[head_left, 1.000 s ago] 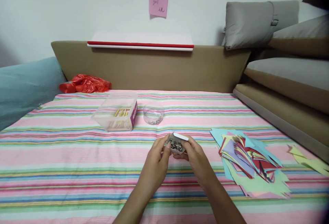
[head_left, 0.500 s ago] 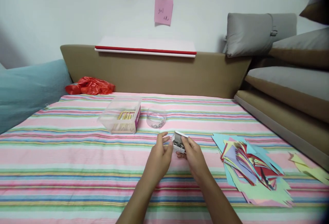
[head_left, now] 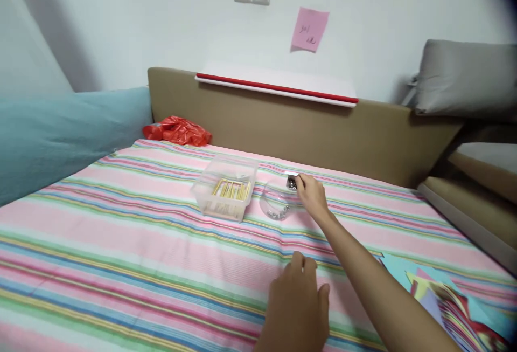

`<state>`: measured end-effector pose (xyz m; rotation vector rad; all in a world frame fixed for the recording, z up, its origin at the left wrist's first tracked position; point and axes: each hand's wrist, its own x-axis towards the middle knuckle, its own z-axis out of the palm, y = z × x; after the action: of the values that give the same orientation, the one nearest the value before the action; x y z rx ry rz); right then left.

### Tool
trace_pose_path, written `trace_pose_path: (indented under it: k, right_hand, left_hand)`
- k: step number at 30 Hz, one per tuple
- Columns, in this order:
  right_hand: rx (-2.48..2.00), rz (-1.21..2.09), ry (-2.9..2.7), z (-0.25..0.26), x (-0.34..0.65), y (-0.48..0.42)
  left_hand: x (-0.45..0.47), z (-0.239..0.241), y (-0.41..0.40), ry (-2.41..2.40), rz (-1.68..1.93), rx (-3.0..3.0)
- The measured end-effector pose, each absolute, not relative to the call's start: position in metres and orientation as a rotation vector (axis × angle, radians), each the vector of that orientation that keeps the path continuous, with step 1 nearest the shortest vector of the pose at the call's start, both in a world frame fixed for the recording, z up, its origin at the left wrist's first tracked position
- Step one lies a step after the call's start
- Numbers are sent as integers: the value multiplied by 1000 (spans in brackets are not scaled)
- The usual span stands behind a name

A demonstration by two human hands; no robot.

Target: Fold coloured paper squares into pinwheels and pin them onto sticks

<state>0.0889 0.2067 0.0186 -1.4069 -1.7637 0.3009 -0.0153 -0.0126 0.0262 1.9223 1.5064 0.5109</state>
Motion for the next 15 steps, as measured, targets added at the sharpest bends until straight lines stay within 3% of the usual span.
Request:
trace_pose_path:
  k: [15]
  right_hand:
    - [-1405, -280, -2320, -2, 79, 208]
  left_hand:
    - [-16, 37, -13, 1370, 366, 1961]
